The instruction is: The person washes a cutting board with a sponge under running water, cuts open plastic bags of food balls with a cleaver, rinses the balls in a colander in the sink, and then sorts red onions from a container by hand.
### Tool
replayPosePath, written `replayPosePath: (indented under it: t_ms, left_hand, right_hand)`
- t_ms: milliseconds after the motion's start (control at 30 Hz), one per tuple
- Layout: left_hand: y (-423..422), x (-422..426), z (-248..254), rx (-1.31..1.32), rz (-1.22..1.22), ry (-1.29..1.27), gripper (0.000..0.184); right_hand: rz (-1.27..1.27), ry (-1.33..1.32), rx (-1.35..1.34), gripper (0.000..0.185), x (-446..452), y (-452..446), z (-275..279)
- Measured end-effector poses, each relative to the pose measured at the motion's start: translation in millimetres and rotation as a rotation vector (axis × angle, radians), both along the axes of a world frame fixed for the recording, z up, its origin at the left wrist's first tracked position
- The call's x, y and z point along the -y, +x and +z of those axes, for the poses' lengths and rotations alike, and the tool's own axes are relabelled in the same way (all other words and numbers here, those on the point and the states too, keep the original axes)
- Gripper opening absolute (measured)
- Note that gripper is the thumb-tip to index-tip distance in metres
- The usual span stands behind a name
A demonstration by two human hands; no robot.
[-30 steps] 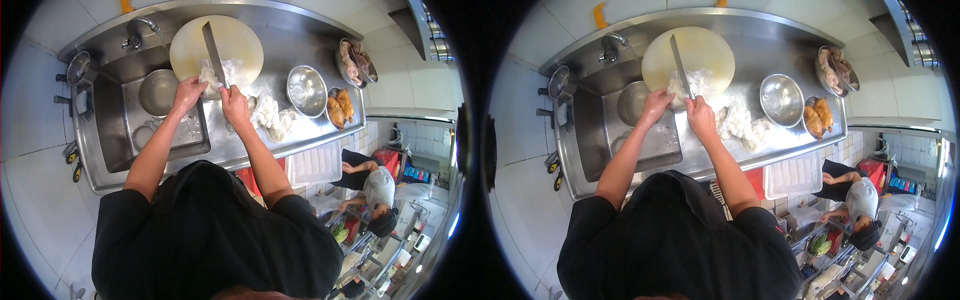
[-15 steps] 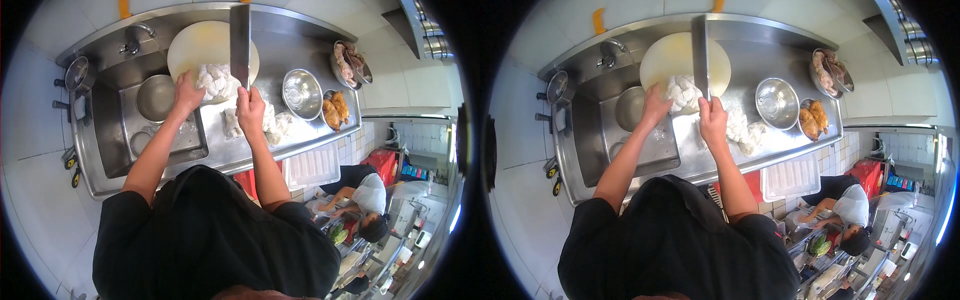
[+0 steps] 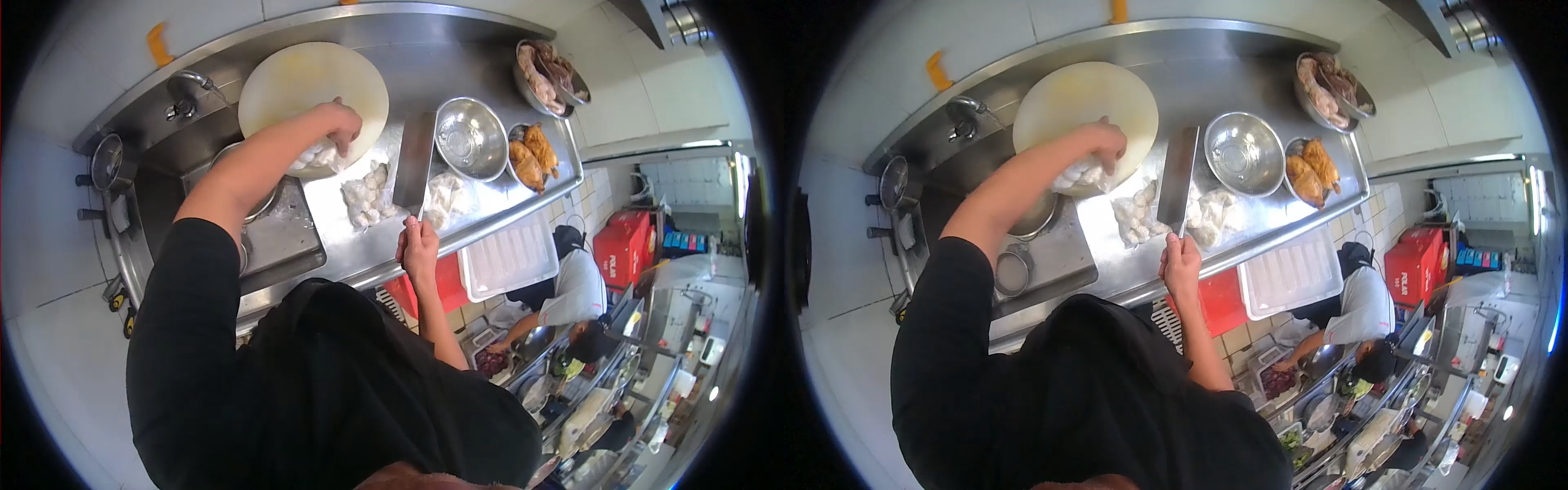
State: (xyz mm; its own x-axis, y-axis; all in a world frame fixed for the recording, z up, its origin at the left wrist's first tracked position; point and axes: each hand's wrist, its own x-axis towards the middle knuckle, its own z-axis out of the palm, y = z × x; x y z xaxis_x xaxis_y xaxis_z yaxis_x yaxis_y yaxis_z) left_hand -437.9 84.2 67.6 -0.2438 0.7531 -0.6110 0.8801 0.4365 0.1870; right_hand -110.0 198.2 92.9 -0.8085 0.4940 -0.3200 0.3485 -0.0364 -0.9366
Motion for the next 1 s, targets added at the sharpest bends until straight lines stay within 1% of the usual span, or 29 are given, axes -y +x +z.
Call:
replayPosePath:
  t_ms: [100,200,300,400,500,567,600,667,700,733,800,900,933,1000]
  left_hand:
    - [-14,18,-22,-0.059,-0.067,0.157,0.029]
    - [-9,58,31,0.127,0.283,0.625,0.023]
    - [-6,85,47,0.025,0.468,0.749,0.023]
    - [18,88,31,0.048,0.683,1.054,0.030]
    - [36,74,36,-0.004,0.791,1.120,0.028]
    - [32,74,44,0.039,0.758,0.919,0.029]
    - [30,73,48,0.059,0.741,0.821,0.030]
    - [26,73,56,-0.071,0.590,0.947,0.023]
    - [24,73,58,-0.132,0.513,1.006,0.020]
    - [23,74,61,-0.153,0.489,1.021,0.020]
    - [21,74,69,-0.196,0.439,1.051,0.018]
    - [27,74,83,-0.200,0.468,0.886,0.017]
    - [24,74,82,-0.208,0.443,0.849,0.018]
    - [20,76,80,-0.224,0.398,0.775,0.019]
  right_hand:
    - [-0.025,-0.072,0.047,0.033,2,11,-5]
    - [-0.016,-0.132,0.067,0.029,6,13,-7]
    - [0.053,-0.115,0.079,0.027,12,4,13]
    - [0.116,-0.166,0.029,0.026,15,-11,15]
    - [0.154,-0.198,0.001,0.026,24,-29,26]
    - [0.164,-0.212,-0.017,0.025,26,-40,25]
    - [0.191,-0.173,-0.019,0.027,26,-43,29]
    - [0.176,-0.183,-0.023,0.026,26,-48,42]
    - [0.168,-0.191,-0.023,0.029,27,-48,49]
    - [0.150,-0.221,-0.030,0.033,27,-49,55]
    - [0.115,-0.282,-0.049,0.046,26,-52,62]
    - [0.141,-0.390,-0.163,0.062,20,-64,54]
    - [0.173,-0.439,-0.187,0.065,17,-67,56]
    - [0.145,-0.461,-0.169,0.068,17,-72,56]
